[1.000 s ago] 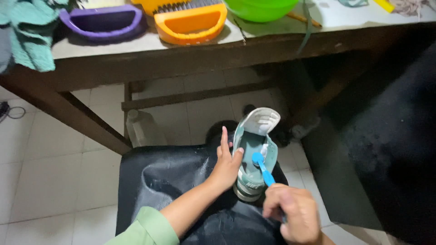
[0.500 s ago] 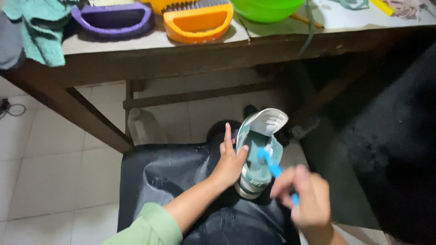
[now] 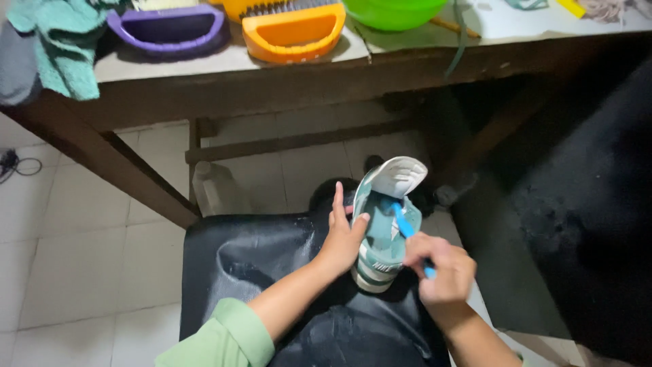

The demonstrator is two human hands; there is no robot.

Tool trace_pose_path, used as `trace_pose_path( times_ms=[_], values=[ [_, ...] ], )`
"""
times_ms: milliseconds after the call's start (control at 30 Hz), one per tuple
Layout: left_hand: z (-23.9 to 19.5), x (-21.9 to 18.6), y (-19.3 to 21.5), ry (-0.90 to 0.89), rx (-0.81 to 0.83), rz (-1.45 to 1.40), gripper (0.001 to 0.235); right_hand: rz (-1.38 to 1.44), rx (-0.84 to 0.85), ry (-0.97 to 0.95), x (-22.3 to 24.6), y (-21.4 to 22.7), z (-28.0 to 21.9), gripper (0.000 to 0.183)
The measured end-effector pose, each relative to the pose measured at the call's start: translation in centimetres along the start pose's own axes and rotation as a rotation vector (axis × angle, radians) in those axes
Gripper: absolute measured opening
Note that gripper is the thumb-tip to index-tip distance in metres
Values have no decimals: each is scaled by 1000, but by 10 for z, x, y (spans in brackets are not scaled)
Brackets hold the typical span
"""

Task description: The person wipes a teal and white sneaker with a green cloth, then uses a blue toothbrush dipped in soapy water to scrub the interior lining and tongue of the shoe.

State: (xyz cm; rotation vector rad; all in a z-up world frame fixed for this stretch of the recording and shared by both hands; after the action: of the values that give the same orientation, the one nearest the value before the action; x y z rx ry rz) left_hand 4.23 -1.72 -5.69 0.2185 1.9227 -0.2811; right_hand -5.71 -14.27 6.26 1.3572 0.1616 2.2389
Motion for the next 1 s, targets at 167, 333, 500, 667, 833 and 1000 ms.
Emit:
trace_pose_path(
  times_ms=[167, 333, 500, 667, 833, 1000],
  values=[
    [7, -16, 13, -78, -54, -222, 81, 520, -234, 289, 56, 17, 14, 42],
    [0, -70, 26, -22, 1, -265, 85, 672, -204, 331, 68, 54, 55, 42],
    [4, -105, 38, -34, 45, -153, 83, 914, -324, 126, 102, 106, 117, 48],
    [-11, -156, 35, 31, 105, -210, 87, 617, -474, 462, 138, 107, 192, 56],
    [-20, -189, 28, 73, 83, -249, 89, 389, -356, 566, 81, 48, 274, 27],
    [-6, -180, 29, 118, 75, -331, 87, 134, -136, 209, 103, 23, 310, 55]
  ],
)
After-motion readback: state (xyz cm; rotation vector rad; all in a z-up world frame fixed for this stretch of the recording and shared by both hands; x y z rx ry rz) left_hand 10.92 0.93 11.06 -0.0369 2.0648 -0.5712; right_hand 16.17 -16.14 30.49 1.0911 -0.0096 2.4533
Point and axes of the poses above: each hand's wrist, its own z-axis towards the middle knuckle, its own y-axis out of the back of the hand, x = y × z, the point moved 4 cm from there along z, towards the middle knuckle, and after that the axes turned 9 degrees about -z, right-handed, at the moved point
